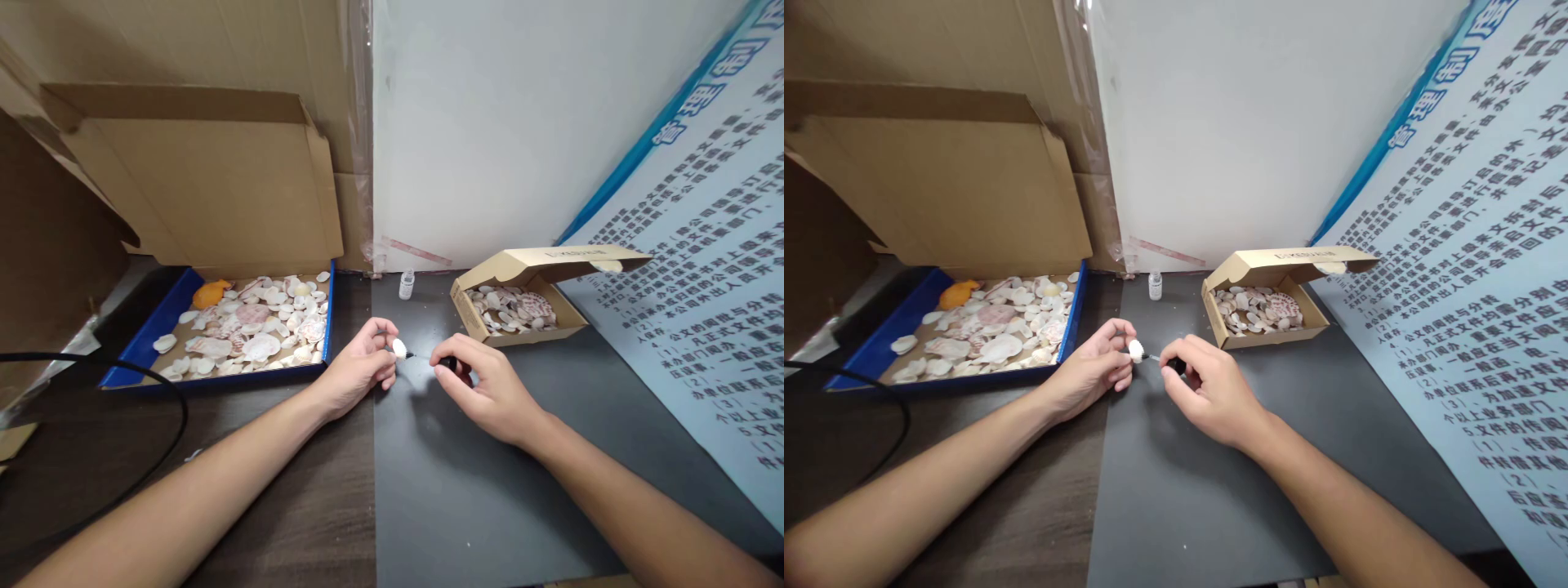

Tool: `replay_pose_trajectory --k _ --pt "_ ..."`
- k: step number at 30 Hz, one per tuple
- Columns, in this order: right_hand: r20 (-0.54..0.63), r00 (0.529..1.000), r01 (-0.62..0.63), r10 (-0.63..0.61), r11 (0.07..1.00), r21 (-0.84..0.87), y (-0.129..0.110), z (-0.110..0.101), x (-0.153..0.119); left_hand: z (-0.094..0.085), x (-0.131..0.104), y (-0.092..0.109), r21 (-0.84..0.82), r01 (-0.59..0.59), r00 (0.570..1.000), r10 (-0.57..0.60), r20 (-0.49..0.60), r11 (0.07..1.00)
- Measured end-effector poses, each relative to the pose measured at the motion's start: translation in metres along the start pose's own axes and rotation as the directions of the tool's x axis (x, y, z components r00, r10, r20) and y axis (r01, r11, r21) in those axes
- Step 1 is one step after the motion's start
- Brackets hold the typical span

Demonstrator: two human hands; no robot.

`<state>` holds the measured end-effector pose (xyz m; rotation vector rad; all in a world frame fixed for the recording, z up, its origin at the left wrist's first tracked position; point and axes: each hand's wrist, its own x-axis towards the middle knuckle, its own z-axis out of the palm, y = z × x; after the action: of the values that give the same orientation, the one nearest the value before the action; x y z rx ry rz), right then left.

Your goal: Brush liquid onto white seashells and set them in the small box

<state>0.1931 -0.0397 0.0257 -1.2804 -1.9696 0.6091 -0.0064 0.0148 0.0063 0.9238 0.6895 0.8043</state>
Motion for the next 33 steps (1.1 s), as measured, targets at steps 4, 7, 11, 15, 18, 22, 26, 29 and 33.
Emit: replay_pose_trajectory --k 4,7,11,15,18,22,26,29,33 --pt "-0.024 1.000 0.009 -0.008 1.000 0.017 0.0006 -0.0006 -0.0001 0.0006 -0.0001 0.0001 -0.002 -0.005 1.000 0.005 -0.010 1.000" --pt "0.041 0.999 0.012 -0.013 1.000 0.024 0.0014 0.0000 0.0000 0.0009 0.0000 0.0003 0.000 -0.005 1.000 0.005 -0.014 1.000" --pt "0.042 0.997 -0.064 0.067 0.997 -0.050 0.0023 0.0001 0.0009 0.0017 -0.0002 0.0009 0.001 -0.002 1.000 0.002 -0.013 1.000" --pt "0.020 1.000 -0.003 0.003 1.000 0.031 0.0010 -0.0009 0.0003 0.0019 -0.0006 0.0014 -0.002 0.005 1.000 -0.005 -0.009 1.000" --pt "0.055 0.998 0.021 -0.023 0.999 0.042 0.0004 -0.0007 -0.0004 0.0012 -0.0001 0.0013 0.003 0.005 1.000 -0.005 -0.005 1.000" --pt "0.010 1.000 -0.016 0.016 1.000 -0.019 0.0006 -0.0008 -0.0005 0.0001 0.0008 0.0011 0.016 0.003 1.000 -0.003 0.005 1.000" --pt "0.012 0.998 0.059 -0.059 0.997 0.054 0.0002 -0.0013 -0.0007 -0.0002 0.0007 0.0004 0.023 0.005 1.000 -0.005 0.008 1.000" --pt "0.014 1.000 0.021 -0.022 0.999 0.031 0.0004 -0.0010 -0.0001 -0.0001 0.0004 0.0002 0.025 0.003 1.000 -0.003 0.010 1.000" --pt "-0.051 0.999 -0.010 0.011 1.000 0.014 0.0007 -0.0009 0.0008 -0.0005 0.0003 -0.0004 0.031 -0.006 1.000 0.006 0.020 0.999"
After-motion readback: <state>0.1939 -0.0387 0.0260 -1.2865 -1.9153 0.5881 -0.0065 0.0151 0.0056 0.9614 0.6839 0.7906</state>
